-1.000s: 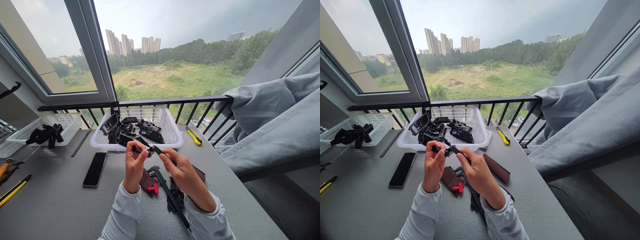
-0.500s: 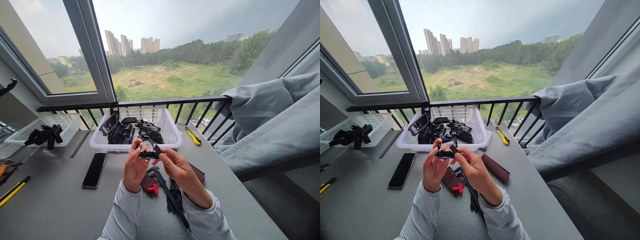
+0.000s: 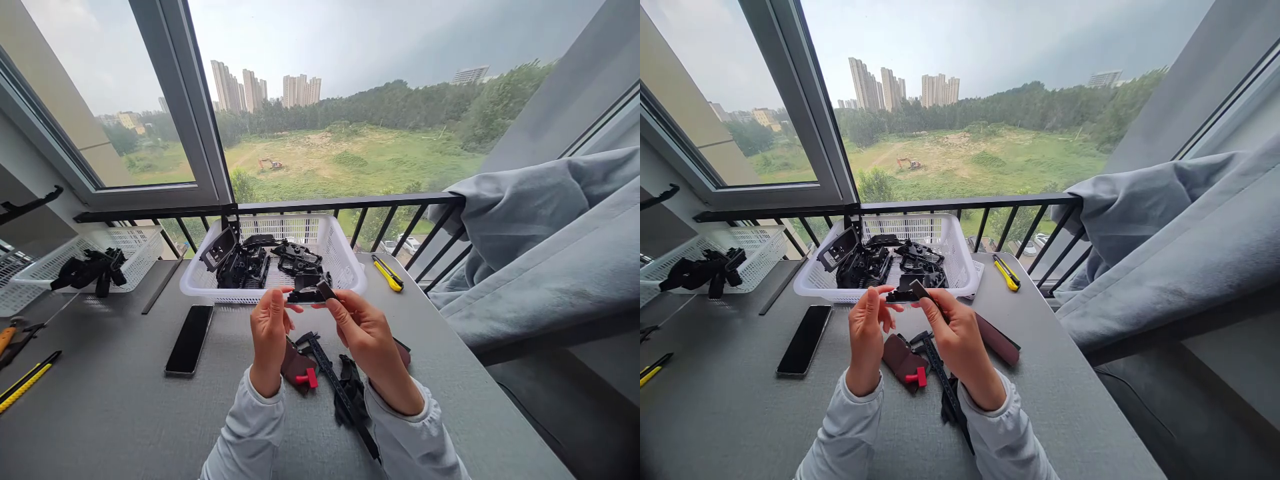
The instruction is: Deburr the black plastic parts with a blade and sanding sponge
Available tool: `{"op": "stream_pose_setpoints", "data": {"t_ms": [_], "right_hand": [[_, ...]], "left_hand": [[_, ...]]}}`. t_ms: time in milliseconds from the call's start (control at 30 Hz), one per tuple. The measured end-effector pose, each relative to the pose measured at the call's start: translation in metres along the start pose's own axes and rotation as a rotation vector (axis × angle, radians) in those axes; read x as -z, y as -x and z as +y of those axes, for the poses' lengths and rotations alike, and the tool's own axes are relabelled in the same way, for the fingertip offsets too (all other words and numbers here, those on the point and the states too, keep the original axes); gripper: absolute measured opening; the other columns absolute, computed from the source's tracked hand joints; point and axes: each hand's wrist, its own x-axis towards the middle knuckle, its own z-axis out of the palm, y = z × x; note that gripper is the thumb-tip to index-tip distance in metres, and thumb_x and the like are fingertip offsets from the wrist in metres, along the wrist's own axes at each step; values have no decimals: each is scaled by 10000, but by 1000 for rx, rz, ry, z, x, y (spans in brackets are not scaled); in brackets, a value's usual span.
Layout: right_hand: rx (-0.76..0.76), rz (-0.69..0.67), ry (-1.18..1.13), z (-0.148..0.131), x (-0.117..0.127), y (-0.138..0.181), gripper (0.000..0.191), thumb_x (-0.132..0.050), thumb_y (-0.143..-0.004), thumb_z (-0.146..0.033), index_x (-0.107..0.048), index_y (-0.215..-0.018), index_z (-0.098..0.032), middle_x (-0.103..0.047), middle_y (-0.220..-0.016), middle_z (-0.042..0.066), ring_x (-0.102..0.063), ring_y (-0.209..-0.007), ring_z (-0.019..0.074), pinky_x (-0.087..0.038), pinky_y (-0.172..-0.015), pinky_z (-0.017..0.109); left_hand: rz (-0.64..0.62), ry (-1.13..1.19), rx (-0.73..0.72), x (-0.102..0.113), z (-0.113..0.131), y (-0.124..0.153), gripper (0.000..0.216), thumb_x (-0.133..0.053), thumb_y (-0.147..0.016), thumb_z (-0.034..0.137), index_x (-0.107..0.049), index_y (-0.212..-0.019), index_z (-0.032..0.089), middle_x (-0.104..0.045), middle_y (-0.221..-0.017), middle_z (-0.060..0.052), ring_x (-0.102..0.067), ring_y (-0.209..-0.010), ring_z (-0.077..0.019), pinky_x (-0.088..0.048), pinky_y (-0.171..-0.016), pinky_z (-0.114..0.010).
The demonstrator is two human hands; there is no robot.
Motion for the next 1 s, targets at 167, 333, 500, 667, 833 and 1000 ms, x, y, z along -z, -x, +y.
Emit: {"op": "stream_pose_setpoints", "data": {"t_ms": [167,333,500,667,833,1000], "right_hand": [[27,-26,103,-4,-1,2,325,-497,-931,-411,-695,-1010,-165,-520,-571,-17,-420,-484,107,-281,-397,213],[84,-45,154,-9,-3,2,289,-510,-921,-374,-703,-974,-165,-616,-674,1,-449,-534,110,-349,-484,225],[57,-28,133,-7,-2,2,311,-500,-922,-397,-700,-960,-162,-549,-615,-21,-388,-481,96,-301,-445,224],[35,-35,107,-3,0,2,337,-496,-933,-427,-693,-995,-161,-575,-648,2,-381,-486,98,-286,-418,218],[105,-137,146,-12,0,4,321,-504,-934,-416,-712,-918,-172,-619,-681,20,-445,-538,113,-381,-502,233],[100,-134,138,-12,6,10,381,-445,-959,-466,-695,-922,-180,-599,-648,13,-441,-500,111,-381,-470,236]], "left_hand": [[50,-123,-70,-4,-1,3,305,-769,-690,453,-702,-802,177,-636,-547,24,-577,-475,-101,-480,-491,-208],[98,-24,2,-3,-2,-2,311,-731,-715,468,-695,-722,159,-662,-535,2,-606,-453,-121,-506,-488,-233],[62,223,190,-5,0,-4,358,-716,-715,500,-706,-752,144,-705,-596,-31,-669,-528,-153,-537,-535,-250],[-5,334,101,-12,-5,2,333,-727,-748,443,-709,-967,193,-729,-798,-17,-673,-698,-121,-535,-728,-257],[-71,393,17,-14,-6,8,330,-711,-797,414,-616,-1072,257,-732,-980,-41,-665,-957,-163,-486,-876,-304],[-61,410,-61,-7,2,10,311,-700,-795,465,-632,-999,240,-712,-751,-5,-664,-714,-135,-513,-717,-262]]}}
